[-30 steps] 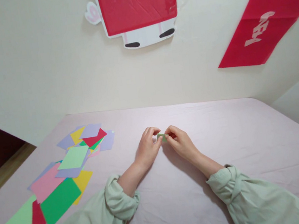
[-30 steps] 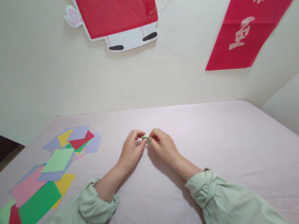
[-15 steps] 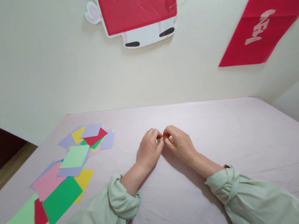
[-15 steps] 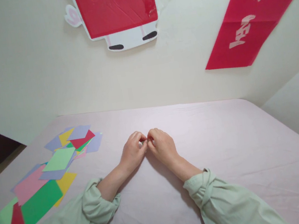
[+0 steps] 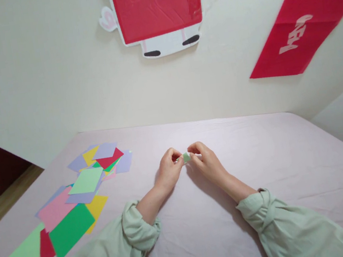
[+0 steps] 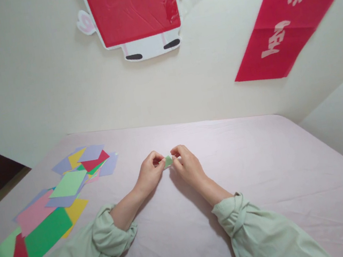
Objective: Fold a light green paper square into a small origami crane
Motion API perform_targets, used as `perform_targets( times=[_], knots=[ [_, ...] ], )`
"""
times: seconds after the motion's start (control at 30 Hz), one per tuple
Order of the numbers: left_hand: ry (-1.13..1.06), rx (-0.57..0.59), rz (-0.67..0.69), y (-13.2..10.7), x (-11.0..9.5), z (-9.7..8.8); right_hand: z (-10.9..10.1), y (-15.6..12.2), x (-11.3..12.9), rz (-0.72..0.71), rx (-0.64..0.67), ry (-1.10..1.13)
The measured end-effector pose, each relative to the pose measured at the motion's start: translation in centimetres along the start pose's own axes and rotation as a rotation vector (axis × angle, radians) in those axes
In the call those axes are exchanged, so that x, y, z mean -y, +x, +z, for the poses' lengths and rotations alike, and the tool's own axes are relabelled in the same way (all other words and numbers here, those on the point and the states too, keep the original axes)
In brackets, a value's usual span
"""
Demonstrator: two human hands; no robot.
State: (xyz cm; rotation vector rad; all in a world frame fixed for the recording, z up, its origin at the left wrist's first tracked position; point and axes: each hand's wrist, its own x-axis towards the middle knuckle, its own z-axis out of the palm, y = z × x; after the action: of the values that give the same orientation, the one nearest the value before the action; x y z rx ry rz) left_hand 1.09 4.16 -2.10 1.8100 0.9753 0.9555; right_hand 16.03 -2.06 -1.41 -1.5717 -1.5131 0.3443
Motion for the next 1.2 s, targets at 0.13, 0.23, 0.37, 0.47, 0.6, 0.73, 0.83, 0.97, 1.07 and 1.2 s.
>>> perform_targets(
  times=[0.13, 0.23, 0.37, 0.47, 0.6, 0.73, 0.83, 0.97, 1.07, 1.2],
  knots=[
    [-0.004, 0.033, 0.025, -0.1, 0.2, 0.2, 0.6, -0.2, 0.7, -0.012, 0.059, 0.033],
    [0.07, 0.043, 0.121, -0.2, 0.1, 0.2, 0.7, -0.2, 0.7, -0.01, 0.056, 0.019],
    [0.162, 0.042, 0.17, -0.2, -0.3, 0.1, 0.8, -0.3, 0.5, -0.015, 0.057, 0.023],
    [0.191, 0.042, 0.178, -0.3, -0.5, -0.1, 0.8, -0.3, 0.6, -0.004, 0.042, 0.058],
    [0.195, 0.044, 0.187, -0.2, -0.5, -0.1, 0.6, -0.1, 0.9, 0.016, 0.02, 0.106],
    [0.187, 0.034, 0.184, 0.1, -0.1, -0.3, 0.3, 0.1, 0.6, 0.038, 0.003, 0.137],
    [0.187, -0.004, 0.153, 0.5, 0.6, -0.8, -0.2, 0.4, 0.0, 0.059, -0.045, 0.156],
    [0.168, -0.081, 0.102, 0.8, 1.1, -1.2, -0.6, 0.6, -0.6, 0.075, -0.102, 0.14],
    [0.153, -0.033, 0.18, 0.5, 0.8, -0.9, -0.4, 0.4, -0.4, 0.073, -0.052, 0.115],
    [0.175, 0.07, 0.256, 0.0, 0.0, -0.5, 0.1, 0.0, 0.4, 0.017, 0.018, 0.074]
  ],
)
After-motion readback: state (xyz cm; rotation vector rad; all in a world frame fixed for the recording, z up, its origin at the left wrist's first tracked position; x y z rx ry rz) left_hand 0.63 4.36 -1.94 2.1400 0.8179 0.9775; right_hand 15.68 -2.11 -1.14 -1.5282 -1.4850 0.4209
